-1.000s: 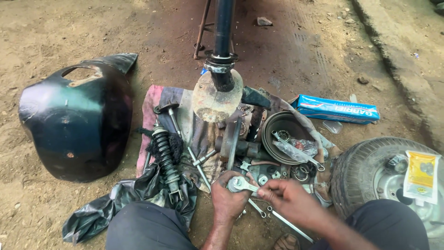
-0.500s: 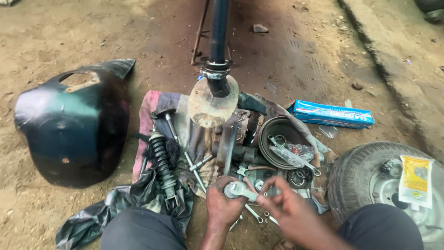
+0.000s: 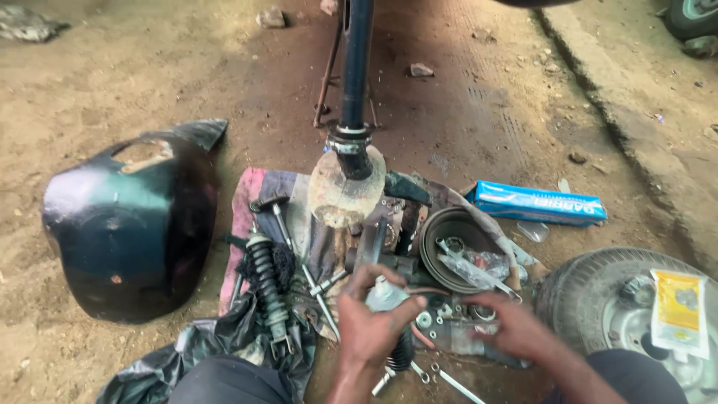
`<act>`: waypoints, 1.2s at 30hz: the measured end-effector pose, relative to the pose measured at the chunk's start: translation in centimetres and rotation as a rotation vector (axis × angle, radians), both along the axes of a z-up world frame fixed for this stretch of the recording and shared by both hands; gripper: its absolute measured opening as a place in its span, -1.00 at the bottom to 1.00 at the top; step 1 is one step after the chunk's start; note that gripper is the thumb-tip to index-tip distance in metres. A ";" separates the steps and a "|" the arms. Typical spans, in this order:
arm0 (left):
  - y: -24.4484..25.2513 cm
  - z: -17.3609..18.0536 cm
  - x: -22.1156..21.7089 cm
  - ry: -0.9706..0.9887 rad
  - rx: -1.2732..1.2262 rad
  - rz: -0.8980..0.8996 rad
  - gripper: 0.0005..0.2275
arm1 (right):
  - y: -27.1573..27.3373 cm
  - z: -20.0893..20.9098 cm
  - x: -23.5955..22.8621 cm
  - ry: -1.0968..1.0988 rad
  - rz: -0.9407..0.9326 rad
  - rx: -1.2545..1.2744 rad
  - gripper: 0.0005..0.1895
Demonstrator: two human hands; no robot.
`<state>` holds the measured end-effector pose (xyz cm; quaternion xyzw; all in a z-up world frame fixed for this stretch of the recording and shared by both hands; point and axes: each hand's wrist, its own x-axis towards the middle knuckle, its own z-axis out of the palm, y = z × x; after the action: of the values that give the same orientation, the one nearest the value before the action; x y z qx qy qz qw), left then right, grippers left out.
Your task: The person works under a raised scooter, using a wrench to loosen the mounting bolt of a rear shock absorber. They hold the fork steady with one hand, remove the old shock, position a replacement shock absorber, and tighten its mounting hardware with the wrench.
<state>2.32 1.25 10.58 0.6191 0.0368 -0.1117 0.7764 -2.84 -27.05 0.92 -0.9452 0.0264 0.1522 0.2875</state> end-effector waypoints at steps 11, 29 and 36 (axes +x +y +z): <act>-4.9 10.8 5.6 -0.386 0.371 -0.147 -0.15 | 8.8 10.3 6.6 -0.561 -0.217 0.599 -0.36; -1.0 13.5 27.9 -0.566 0.483 0.271 0.05 | 6.6 7.0 15.9 -0.452 -0.773 0.801 -0.59; -4.5 12.8 29.3 -0.532 0.440 0.195 -0.36 | 6.0 6.4 16.4 -0.388 -0.682 0.898 -0.65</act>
<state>31.65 -3.24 23.40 0.7725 -0.0844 0.1385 0.6139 13.57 -21.02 7.31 -0.6797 0.2086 -0.1282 0.6914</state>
